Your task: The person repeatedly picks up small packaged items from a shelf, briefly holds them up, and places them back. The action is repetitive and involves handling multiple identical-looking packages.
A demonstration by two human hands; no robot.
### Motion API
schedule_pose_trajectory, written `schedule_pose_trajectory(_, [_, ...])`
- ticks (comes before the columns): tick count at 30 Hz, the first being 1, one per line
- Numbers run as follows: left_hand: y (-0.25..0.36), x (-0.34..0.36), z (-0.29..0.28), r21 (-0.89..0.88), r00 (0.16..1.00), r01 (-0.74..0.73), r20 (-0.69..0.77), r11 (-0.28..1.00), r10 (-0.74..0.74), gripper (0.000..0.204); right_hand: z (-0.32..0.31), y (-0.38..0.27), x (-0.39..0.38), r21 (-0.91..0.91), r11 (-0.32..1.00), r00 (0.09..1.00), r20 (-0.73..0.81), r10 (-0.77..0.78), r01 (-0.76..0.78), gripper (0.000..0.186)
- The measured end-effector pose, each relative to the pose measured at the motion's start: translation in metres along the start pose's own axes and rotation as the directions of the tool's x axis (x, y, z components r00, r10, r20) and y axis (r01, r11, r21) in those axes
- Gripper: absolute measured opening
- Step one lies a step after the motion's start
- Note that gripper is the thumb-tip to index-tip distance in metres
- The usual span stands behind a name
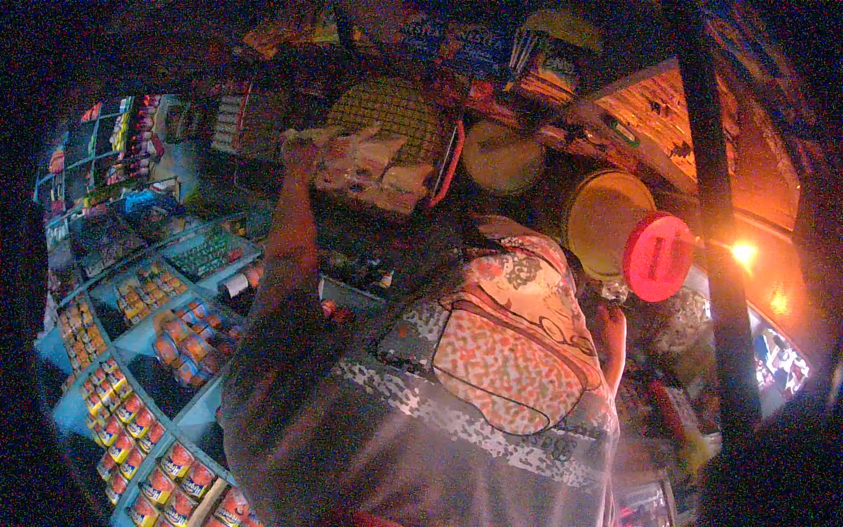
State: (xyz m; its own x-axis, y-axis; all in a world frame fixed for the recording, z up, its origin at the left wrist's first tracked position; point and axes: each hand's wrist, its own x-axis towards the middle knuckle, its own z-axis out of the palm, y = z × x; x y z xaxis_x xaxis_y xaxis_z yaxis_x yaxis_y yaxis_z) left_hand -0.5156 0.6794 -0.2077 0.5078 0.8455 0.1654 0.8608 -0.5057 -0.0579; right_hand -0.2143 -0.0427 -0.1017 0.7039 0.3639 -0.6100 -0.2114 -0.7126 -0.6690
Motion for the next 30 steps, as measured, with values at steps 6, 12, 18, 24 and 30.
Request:
schedule_pose_trajectory(6, [-0.013,0.007,-0.059,-0.524,0.986,0.093,-0.069,0.847,-0.151,0.03,0.02,-0.144,-0.001,-0.213,0.961,0.974,0.181,-0.139,0.177,0.024])
schedule_pose_trajectory(12, [0.096,-0.013,-0.285,-0.64,0.998,-0.057,-0.012,0.766,0.064,0.03,0.12,-0.335,0.008,0.004,0.771,0.729,0.323,-0.604,0.637,0.052])
schedule_pose_trajectory(18, [0.208,-0.038,-0.34,-0.849,0.957,-0.031,0.127,0.528,0.261,0.026,0.225,-0.376,0.034,-0.379,0.335,0.389,0.072,-0.919,0.863,0.059])
schedule_pose_trajectory(24, [0.206,-0.044,-0.315,-0.997,0.978,-0.066,-0.059,0.031,0.198,0.029,0.205,-0.346,0.084,0.247,0.64,0.617,0.172,-0.768,0.728,0.044])
schedule_pose_trajectory(30, [0.207,-0.042,-0.262,-0.982,0.907,-0.047,0.035,0.182,0.419,0.029,0.21,-0.36,0.077,0.374,0.576,0.522,0.245,-0.817,0.727,0.044])
